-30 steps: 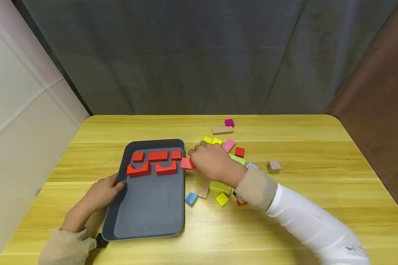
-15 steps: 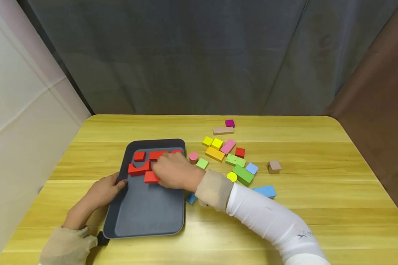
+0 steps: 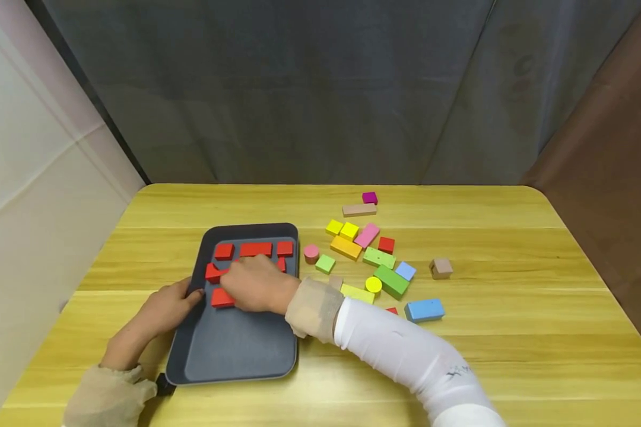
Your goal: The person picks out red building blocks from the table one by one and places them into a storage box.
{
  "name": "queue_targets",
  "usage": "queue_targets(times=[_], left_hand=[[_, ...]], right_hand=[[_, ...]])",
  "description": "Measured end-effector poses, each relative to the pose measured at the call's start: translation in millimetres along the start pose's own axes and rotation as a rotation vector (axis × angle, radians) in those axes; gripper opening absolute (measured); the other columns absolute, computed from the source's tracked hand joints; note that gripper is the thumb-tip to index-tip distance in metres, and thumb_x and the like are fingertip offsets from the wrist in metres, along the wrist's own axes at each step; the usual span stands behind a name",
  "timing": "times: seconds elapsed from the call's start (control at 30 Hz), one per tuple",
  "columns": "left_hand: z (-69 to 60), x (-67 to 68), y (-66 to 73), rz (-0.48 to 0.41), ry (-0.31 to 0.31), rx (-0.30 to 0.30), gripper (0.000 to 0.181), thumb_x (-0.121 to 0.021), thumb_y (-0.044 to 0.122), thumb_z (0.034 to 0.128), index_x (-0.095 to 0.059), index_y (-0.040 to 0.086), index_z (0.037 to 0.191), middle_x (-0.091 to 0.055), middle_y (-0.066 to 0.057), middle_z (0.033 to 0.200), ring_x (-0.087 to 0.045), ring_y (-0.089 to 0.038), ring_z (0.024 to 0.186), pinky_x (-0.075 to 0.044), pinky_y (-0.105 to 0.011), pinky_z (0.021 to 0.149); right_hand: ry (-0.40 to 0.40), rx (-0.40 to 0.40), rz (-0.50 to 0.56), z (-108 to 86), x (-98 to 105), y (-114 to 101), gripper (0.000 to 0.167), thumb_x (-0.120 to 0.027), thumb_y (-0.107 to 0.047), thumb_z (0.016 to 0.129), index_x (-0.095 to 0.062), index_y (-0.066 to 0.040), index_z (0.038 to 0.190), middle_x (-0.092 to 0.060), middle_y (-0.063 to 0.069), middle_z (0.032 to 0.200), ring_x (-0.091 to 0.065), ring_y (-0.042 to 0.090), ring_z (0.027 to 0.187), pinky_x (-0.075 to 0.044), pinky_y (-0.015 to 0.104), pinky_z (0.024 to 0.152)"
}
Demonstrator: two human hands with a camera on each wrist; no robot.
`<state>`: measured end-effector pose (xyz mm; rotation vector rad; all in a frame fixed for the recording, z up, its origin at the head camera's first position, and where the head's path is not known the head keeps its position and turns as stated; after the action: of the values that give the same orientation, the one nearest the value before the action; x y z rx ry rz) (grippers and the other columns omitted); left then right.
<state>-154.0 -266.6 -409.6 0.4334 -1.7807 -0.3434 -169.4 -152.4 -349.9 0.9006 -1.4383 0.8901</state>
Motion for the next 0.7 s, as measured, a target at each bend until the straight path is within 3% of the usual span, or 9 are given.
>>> queue_targets(times=[0.23,0.7], left_hand=[[0.0,0.8,-0.5,-0.003,-0.004,0.011,0.043,-0.046,0.02,0.0976,-0.05,-0.01,0.127,-0.062,-0.028,0.106,-0.062,-0.038,0.089,-0.048,-0.053,0.075],[0.3,0.8,0.4,0.0,0.005,0.001,0.04,-0.047,0.02,0.0972,-0.051,-0.009,0.125,-0.062,-0.028,0.105,-0.062,-0.039,0.089,-0.047,-0.054,0.075]], right_hand=[[0.002,0.017,0.001,4.2,-3.8,-3.3,0.009,-0.07,-0.026,0.085,-0.069,-0.017,0.086,-0.06,-0.003,0.076,-0.055,0.012,0.069,-0.044,0.028,0.049],[0.017,0.024,-0.052,4.9,-9.8,-8.0,0.015,-0.067,-0.029,0.087,-0.07,-0.016,0.093,-0.062,-0.002,0.08,-0.057,0.013,0.074,-0.045,0.029,0.049]])
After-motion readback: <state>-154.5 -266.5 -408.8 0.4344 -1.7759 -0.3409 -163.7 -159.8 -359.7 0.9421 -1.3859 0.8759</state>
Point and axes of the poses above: each hand's wrist, its own z-axis towards the middle knuckle, its own x-axis out of the back of the hand, y = z × x, the point moved 9 cm from there along z, towards the middle knuckle
